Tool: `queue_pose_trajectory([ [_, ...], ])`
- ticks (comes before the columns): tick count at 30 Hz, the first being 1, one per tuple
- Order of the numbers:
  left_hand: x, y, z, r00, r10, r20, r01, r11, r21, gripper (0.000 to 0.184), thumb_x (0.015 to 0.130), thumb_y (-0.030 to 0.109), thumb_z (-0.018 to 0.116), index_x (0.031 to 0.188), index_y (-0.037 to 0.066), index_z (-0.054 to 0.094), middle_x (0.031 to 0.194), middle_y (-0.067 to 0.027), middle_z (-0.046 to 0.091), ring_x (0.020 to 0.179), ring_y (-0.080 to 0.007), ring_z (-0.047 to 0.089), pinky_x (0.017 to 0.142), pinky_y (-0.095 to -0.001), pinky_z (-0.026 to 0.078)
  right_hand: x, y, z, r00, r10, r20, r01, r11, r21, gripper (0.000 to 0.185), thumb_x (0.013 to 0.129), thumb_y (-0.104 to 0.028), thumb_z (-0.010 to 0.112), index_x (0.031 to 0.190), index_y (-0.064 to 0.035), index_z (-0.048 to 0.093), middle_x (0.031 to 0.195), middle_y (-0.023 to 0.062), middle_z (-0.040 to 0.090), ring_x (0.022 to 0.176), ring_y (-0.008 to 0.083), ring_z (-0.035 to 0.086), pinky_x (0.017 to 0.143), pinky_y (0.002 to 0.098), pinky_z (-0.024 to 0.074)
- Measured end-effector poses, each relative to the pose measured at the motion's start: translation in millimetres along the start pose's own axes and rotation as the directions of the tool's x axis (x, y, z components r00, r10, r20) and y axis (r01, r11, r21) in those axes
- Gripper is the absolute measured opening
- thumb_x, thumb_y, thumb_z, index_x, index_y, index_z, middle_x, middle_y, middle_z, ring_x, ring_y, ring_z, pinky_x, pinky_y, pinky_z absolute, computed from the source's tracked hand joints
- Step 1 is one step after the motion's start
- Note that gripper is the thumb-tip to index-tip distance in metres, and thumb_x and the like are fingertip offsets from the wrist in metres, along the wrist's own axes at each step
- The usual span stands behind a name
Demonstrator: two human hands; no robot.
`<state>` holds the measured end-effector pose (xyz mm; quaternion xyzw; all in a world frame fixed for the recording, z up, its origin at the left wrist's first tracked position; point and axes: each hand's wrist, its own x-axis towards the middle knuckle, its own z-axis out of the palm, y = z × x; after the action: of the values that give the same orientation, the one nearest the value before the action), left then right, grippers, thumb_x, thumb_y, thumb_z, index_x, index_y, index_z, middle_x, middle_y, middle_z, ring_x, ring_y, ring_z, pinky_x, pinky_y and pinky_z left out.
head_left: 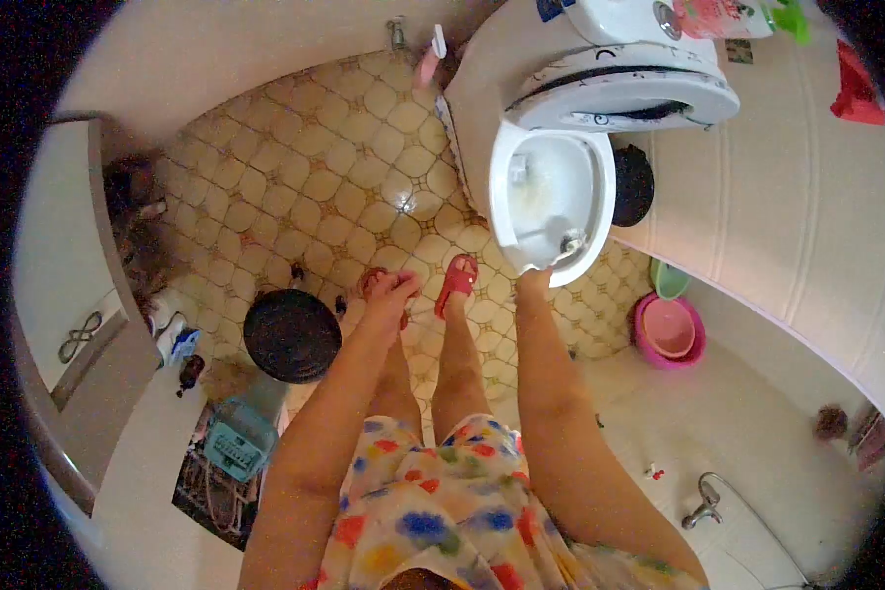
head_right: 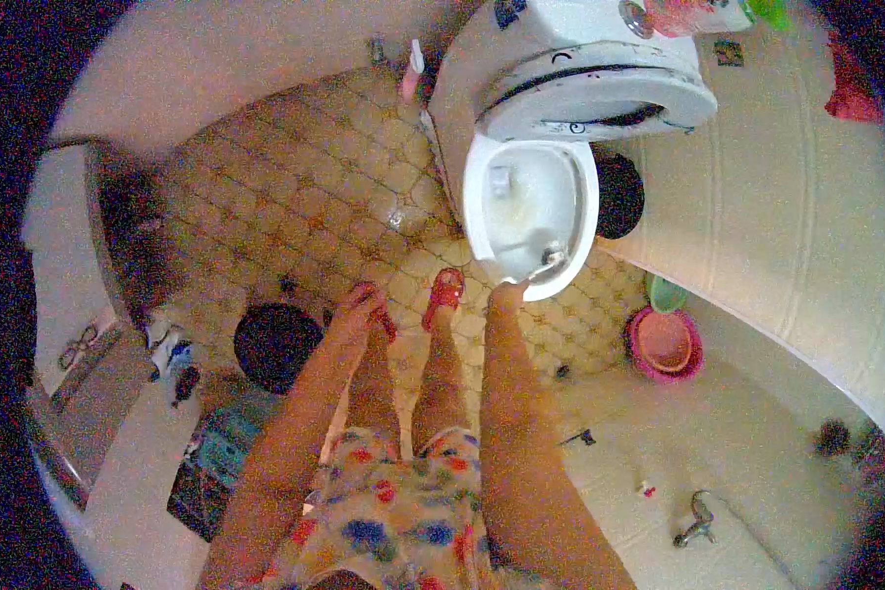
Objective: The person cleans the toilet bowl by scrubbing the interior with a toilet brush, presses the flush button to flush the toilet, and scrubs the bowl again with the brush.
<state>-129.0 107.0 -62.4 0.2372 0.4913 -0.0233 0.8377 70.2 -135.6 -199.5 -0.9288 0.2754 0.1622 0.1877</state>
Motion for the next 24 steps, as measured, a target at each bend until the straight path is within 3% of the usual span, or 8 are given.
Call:
queue_pose_trajectory([
  [3, 8, 16, 19, 1.0, -0.023, 0.015, 0.021, 0.997, 0.077, 0.021, 0.073, 0.016, 0.059, 0.088, 0.002, 0.052, 0.074, -0.001, 0.052, 0.071, -0.0101, 0.047, 0.066, -0.0207, 0.036, -3, -15, 9, 0.994, 0.098, -0.052, -0.094, 0.993, 0.068, 0.037, 0.081, -0.016, 0.036, 0.115, -0.0035, 0.034, 0.1, 0.0153, 0.047, 0.08, 0.0279, 0.051, 0.072, 0.0387, 0.0398],
  [4, 11, 20, 26, 1.0, -0.027, 0.014, 0.025, 0.995, 0.1, 0.022, 0.073, 0.015, 0.059, 0.089, 0.002, 0.052, 0.073, -0.0013, 0.052, 0.07, -0.0105, 0.048, 0.065, -0.0209, 0.037, 5, -15, 13, 0.996, 0.042, -0.079, -0.037, 0.997, 0.073, 0.037, 0.081, -0.016, 0.036, 0.116, -0.0037, 0.035, 0.105, 0.016, 0.048, 0.084, 0.0287, 0.052, 0.076, 0.0394, 0.04],
  [5, 17, 23, 32, 1.0, -0.017, 0.015, 0.015, 0.993, 0.114, 0.021, 0.073, 0.015, 0.059, 0.089, 0.002, 0.051, 0.073, -0.0016, 0.053, 0.069, -0.0109, 0.048, 0.064, -0.0212, 0.038, 34, 8, 34, 0.926, -0.276, -0.258, 0.28, 0.96, -0.02, 0.039, 0.082, -0.02, 0.033, 0.116, -0.001, 0.034, 0.102, 0.0159, 0.049, 0.083, 0.0295, 0.052, 0.072, 0.0415, 0.0418],
  [10, 32, 37, 66, 0.989, -0.027, 0.143, 0.011, 0.994, 0.112, 0.019, 0.073, 0.013, 0.058, 0.088, 0.003, 0.051, 0.074, -0.0028, 0.053, 0.062, -0.0116, 0.051, 0.055, -0.0225, 0.043, 46, -42, 17, 0.996, -0.073, -0.049, 0.076, 0.995, 0.059, 0.039, 0.081, -0.024, 0.034, 0.115, -0.005, 0.036, 0.1, 0.0147, 0.05, 0.084, 0.0276, 0.051, 0.071, 0.0401, 0.0407],
  [17, 72, -16, 85, 0.98, -0.088, 0.178, 0.058, 0.984, 0.17, 0.019, 0.073, 0.014, 0.059, 0.088, 0.003, 0.052, 0.074, -0.003, 0.054, 0.061, -0.0115, 0.052, 0.052, -0.0221, 0.042, 76, 94, 50, 0.948, -0.315, -0.054, 0.303, 0.832, 0.464, 0.039, 0.081, -0.029, 0.034, 0.115, -0.0106, 0.039, 0.096, 0.0131, 0.052, 0.084, 0.0249, 0.049, 0.071, 0.0381, 0.0392],
  [20, 75, -25, 98, 0.966, -0.117, 0.231, 0.054, 0.964, 0.261, 0.017, 0.075, 0.016, 0.058, 0.086, 0.004, 0.054, 0.076, -0.0031, 0.055, 0.069, -0.0125, 0.052, 0.062, -0.0247, 0.042, 144, 111, 78, 0.823, -0.566, 0.056, 0.525, 0.795, 0.304, 0.037, 0.08, -0.024, 0.035, 0.115, -0.0121, 0.04, 0.093, 0.0123, 0.052, 0.078, 0.0231, 0.048, 0.065, 0.0371, 0.0401],
  [22, 74, -33, 112, 0.956, -0.057, 0.288, -0.029, 0.958, 0.287, 0.017, 0.076, 0.017, 0.056, 0.088, 0.005, 0.055, 0.077, -0.0033, 0.055, 0.072, -0.0134, 0.052, 0.067, -0.0256, 0.042, 44, -19, 6, 0.969, -0.247, -0.016, 0.243, 0.937, 0.249, 0.037, 0.079, -0.018, 0.035, 0.115, -0.0098, 0.038, 0.091, 0.0129, 0.052, 0.076, 0.023, 0.049, 0.063, 0.0362, 0.0408],
  [24, 81, -52, 124, 0.944, 0.039, 0.329, -0.134, 0.953, 0.271, 0.021, 0.077, 0.017, 0.055, 0.094, 0.005, 0.056, 0.076, -0.0038, 0.056, 0.07, -0.0139, 0.053, 0.065, -0.0247, 0.042, 11, -51, -16, 0.991, -0.136, -0.002, 0.129, 0.937, 0.325, 0.039, 0.077, -0.012, 0.035, 0.116, -0.0075, 0.036, 0.09, 0.0136, 0.051, 0.075, 0.023, 0.049, 0.061, 0.0353, 0.0415],
])
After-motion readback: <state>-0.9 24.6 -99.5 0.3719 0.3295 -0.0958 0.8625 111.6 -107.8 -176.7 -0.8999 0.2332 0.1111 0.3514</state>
